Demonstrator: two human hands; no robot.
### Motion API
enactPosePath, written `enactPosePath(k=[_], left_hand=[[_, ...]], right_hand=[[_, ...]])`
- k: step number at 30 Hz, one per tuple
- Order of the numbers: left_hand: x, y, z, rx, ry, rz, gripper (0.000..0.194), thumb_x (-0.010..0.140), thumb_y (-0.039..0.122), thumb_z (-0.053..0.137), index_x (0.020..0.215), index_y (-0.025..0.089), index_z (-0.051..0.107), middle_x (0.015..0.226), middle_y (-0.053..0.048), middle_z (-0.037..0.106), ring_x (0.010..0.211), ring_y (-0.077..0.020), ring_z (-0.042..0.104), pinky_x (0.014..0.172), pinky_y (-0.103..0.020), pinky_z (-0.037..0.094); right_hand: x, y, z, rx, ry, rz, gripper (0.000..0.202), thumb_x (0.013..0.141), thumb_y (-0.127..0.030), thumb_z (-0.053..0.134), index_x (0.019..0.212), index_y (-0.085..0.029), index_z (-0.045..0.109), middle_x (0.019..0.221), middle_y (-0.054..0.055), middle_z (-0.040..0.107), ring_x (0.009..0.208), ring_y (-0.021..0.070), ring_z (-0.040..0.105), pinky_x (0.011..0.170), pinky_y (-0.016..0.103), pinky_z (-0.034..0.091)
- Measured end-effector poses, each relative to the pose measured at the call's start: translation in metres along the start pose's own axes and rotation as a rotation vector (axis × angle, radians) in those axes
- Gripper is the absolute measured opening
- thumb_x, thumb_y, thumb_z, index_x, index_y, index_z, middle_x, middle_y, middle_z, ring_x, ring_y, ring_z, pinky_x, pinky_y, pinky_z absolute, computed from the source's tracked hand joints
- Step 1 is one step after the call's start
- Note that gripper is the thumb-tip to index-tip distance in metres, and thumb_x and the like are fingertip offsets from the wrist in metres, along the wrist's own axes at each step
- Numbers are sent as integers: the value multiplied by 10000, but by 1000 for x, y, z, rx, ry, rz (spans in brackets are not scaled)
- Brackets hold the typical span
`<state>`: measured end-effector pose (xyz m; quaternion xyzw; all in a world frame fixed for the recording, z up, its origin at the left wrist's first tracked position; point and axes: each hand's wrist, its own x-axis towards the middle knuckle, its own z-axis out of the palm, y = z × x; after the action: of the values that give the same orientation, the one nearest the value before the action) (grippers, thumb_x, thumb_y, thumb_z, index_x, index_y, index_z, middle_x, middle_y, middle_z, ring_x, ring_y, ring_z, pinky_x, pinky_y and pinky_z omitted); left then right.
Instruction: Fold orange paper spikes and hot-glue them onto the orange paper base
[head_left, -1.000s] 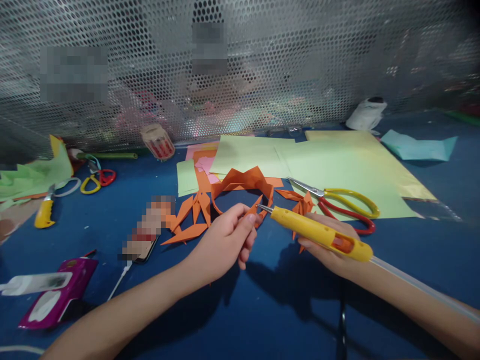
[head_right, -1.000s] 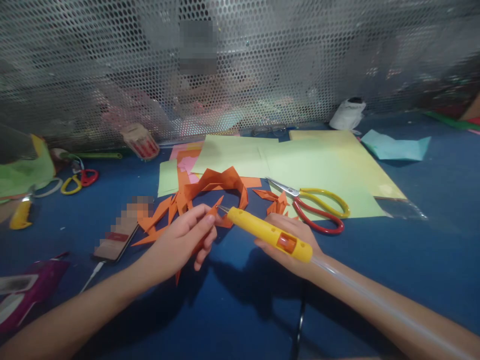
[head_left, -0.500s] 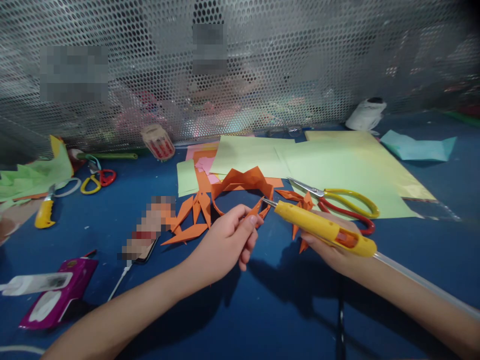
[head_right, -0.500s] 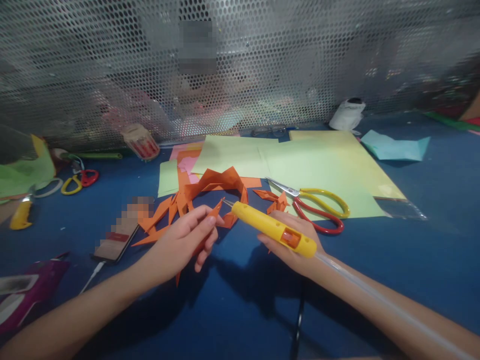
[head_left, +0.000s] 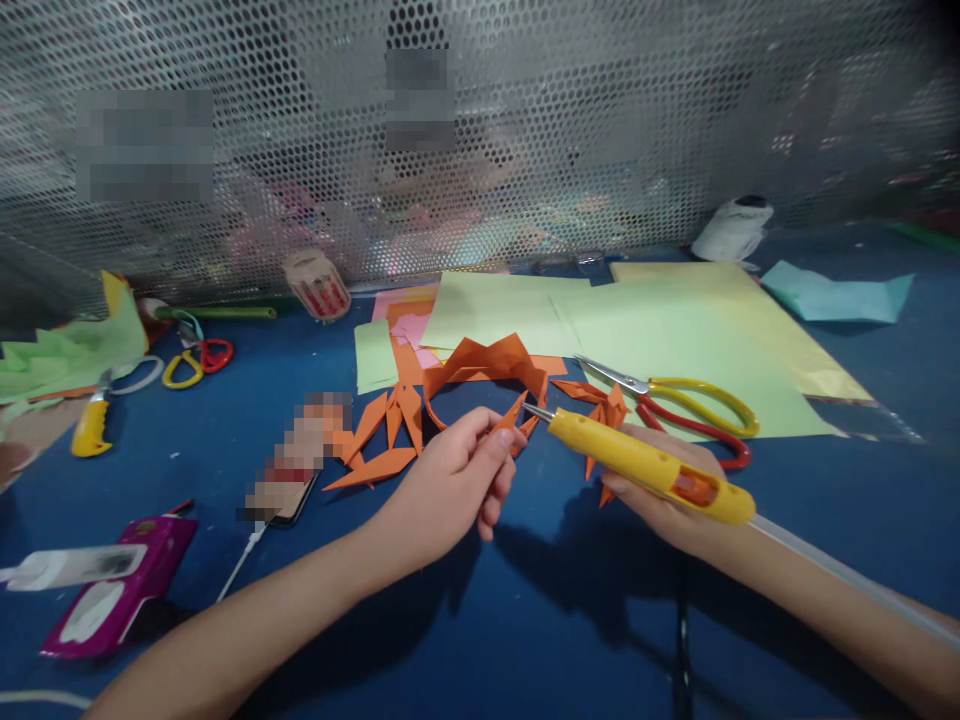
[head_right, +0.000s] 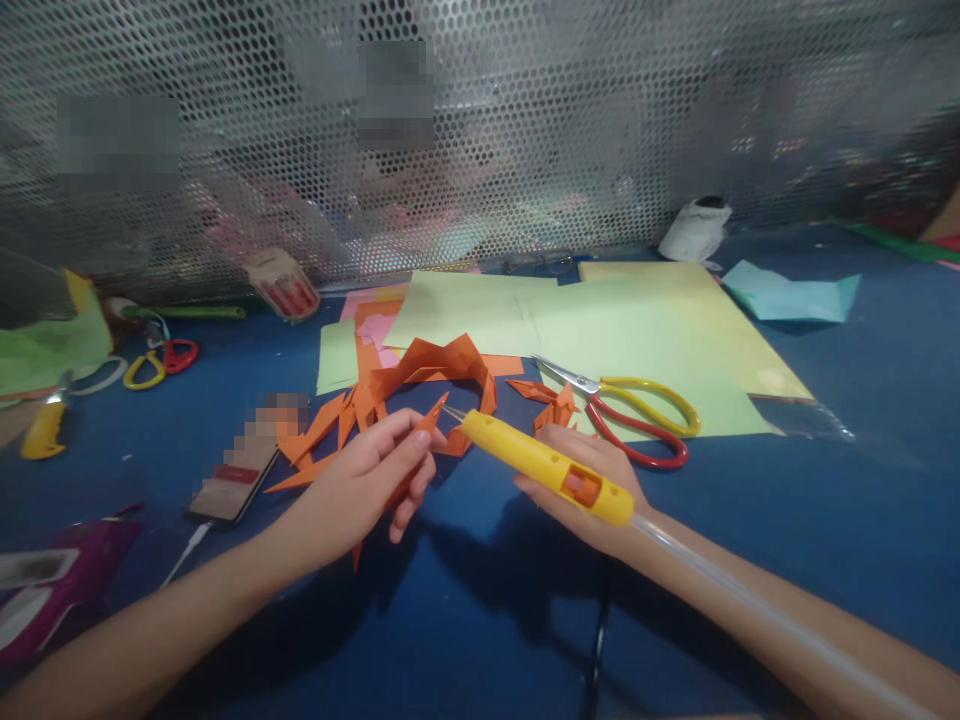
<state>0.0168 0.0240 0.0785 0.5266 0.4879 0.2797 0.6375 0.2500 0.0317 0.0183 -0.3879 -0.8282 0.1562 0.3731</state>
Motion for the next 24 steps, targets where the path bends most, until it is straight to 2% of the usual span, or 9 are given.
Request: enactPosePath(k=[10, 17, 24], left_hand=[[0, -1, -2, 20, -6, 5, 231, 947, 403, 395, 845, 203, 451, 622, 81, 459, 426, -37, 432, 384, -133, 435], [-1, -3, -1, 8, -10, 2, 229, 942, 407, 406, 888, 199, 487, 620, 77, 461, 434, -43, 433, 379, -133, 428], [-2, -2, -1, 16, -15, 5, 227, 947, 398, 393, 864, 200, 465, 628, 75, 464, 430, -40, 432, 384, -135, 429]], right_hand=[[1, -2, 3, 60, -14, -31, 121, 856, -330, 568, 781, -237, 554, 652, -4, 594, 538, 135, 570, 510, 257, 456], [3, -1, -2, 24, 12, 37, 93, 837, -236, 564, 751, -239, 527, 643, -19, 581, 527, 129, 564, 494, 252, 439], [3, -5, 1, 39, 18, 20, 86, 847, -286, 567, 779, -244, 534, 695, 1, 616, 568, 139, 589, 546, 261, 476]])
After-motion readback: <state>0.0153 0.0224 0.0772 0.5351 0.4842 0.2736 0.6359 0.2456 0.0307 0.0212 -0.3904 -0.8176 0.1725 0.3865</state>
